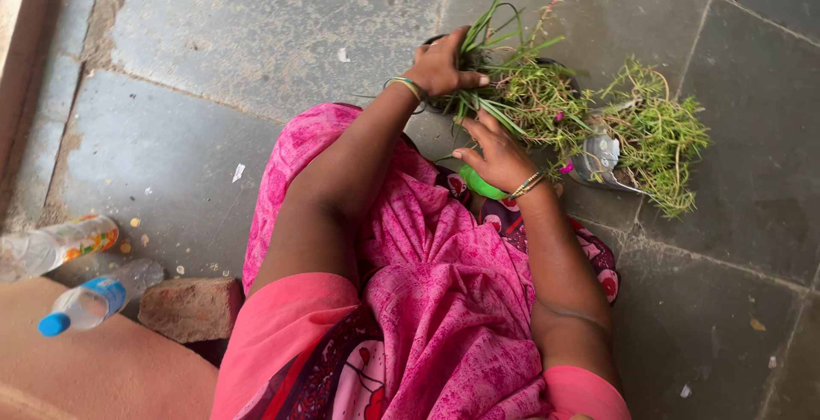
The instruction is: The person sits on a tiled floor and waters two potted plants using a green plastic bottle. They pour water into each pot, then use their hands to adjust the plants and soil within the pots.
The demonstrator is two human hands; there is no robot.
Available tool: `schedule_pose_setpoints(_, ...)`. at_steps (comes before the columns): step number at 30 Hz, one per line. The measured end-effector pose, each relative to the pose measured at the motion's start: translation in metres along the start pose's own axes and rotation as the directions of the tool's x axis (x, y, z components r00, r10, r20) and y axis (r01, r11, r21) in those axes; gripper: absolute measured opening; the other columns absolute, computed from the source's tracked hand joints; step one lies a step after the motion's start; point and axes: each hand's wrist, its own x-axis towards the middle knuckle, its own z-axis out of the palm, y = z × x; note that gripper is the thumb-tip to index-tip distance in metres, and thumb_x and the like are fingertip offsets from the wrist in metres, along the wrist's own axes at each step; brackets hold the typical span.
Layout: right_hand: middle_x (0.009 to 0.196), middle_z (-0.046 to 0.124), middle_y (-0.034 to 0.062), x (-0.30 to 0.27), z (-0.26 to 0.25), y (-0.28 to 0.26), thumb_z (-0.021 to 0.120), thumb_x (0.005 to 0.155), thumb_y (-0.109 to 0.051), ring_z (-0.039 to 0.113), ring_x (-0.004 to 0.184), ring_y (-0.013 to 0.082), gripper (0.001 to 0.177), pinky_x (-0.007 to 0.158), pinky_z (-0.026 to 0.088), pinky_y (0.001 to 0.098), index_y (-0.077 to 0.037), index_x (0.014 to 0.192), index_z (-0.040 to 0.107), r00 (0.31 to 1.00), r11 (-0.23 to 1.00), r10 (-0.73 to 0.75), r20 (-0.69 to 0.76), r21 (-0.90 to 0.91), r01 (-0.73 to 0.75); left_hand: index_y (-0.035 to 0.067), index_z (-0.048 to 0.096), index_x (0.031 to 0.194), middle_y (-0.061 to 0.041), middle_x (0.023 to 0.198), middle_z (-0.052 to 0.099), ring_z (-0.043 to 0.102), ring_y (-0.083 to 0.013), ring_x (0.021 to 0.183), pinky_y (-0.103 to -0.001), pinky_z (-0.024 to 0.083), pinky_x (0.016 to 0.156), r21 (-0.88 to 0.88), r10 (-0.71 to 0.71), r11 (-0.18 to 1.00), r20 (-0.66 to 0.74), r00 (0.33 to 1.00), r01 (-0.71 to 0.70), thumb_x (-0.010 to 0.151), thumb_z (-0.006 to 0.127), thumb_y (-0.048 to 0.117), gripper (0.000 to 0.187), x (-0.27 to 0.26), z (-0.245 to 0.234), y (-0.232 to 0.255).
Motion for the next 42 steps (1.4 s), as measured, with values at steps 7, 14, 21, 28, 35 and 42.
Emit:
schedule_pose_setpoints(7,0.164,0.026,0.0290,0.001,0.000,-0.003,0.075,0.092,-0.034,0.032,0.150,0.0460,0.057,0.117,0.034,0.0485,-0.011,0.141,0.057,0.997,0.997,-0.067,-0.025,-0.028,0.066,0.014,0.034,0.153,-0.020,0.141,0.058,0.052,-0.0385,0.135,-0.054,0.033,0.113,0.114,-0.096,0.988,-0.070,0.993,0.104,0.084,0.077,0.041,0.086,0.001,0.009,0.009)
schedule_pose_setpoints(14,0.165,0.025,0.0293,-0.002,-0.004,-0.004,0.073,0.093,-0.032,0.033,0.149,0.0456,0.060,0.117,0.036,0.0479,-0.012,0.145,0.054,1.000,1.000,-0.025,0.001,0.009,0.025,0.009,0.031,0.154,-0.024,0.140,0.060,0.058,-0.0408,0.128,-0.047,0.044,0.108,-0.055,-0.154,0.988,-0.238,0.959,0.144,0.086,0.074,0.029,0.083,0.010,0.017,-0.011)
schedule_pose_setpoints(21,0.163,0.028,0.0297,-0.003,-0.002,-0.001,0.073,0.093,-0.033,0.037,0.147,0.0449,0.062,0.116,0.037,0.0469,-0.014,0.147,0.051,1.000,1.000,-0.020,0.008,-0.001,0.020,0.011,0.045,0.148,-0.021,0.133,0.065,0.055,-0.0379,0.133,-0.058,0.023,0.116,-0.045,-0.291,0.957,-0.083,0.953,0.288,0.084,0.068,0.053,0.080,0.016,0.003,-0.016)
schedule_pose_setpoints(28,0.163,0.032,0.0262,-0.005,-0.002,0.004,0.072,0.093,-0.032,0.036,0.149,0.0428,0.060,0.118,0.036,0.0465,-0.013,0.146,0.052,0.999,0.999,-0.051,0.019,-0.003,0.051,0.001,0.050,0.140,-0.017,0.133,0.067,0.063,-0.0282,0.125,-0.043,0.038,0.110,-0.612,-0.122,0.783,0.020,0.992,0.109,0.087,0.076,0.046,0.075,0.022,0.008,-0.026)
schedule_pose_setpoints(35,0.163,0.032,0.0241,-0.006,-0.003,0.005,0.072,0.093,-0.032,0.035,0.149,0.0403,0.060,0.118,0.036,0.0455,-0.013,0.146,0.053,0.999,1.000,-0.021,0.040,0.002,0.021,0.000,0.072,0.101,-0.008,0.090,0.074,0.070,-0.0175,0.080,-0.030,0.056,0.075,-0.823,-0.162,0.551,0.060,0.985,0.141,0.090,0.076,0.041,0.042,0.027,0.006,-0.035)
schedule_pose_setpoints(42,0.165,0.029,0.0233,-0.008,-0.008,-0.004,0.074,0.092,-0.029,0.035,0.150,0.0404,0.062,0.118,0.035,0.0458,-0.013,0.147,0.051,0.999,0.999,-0.036,-0.017,0.012,0.037,0.006,0.063,0.081,-0.005,0.070,0.063,0.060,-0.0189,0.061,-0.032,0.049,0.058,-0.867,-0.233,0.478,0.029,0.972,0.140,0.095,0.069,0.047,0.044,0.029,0.001,-0.046)
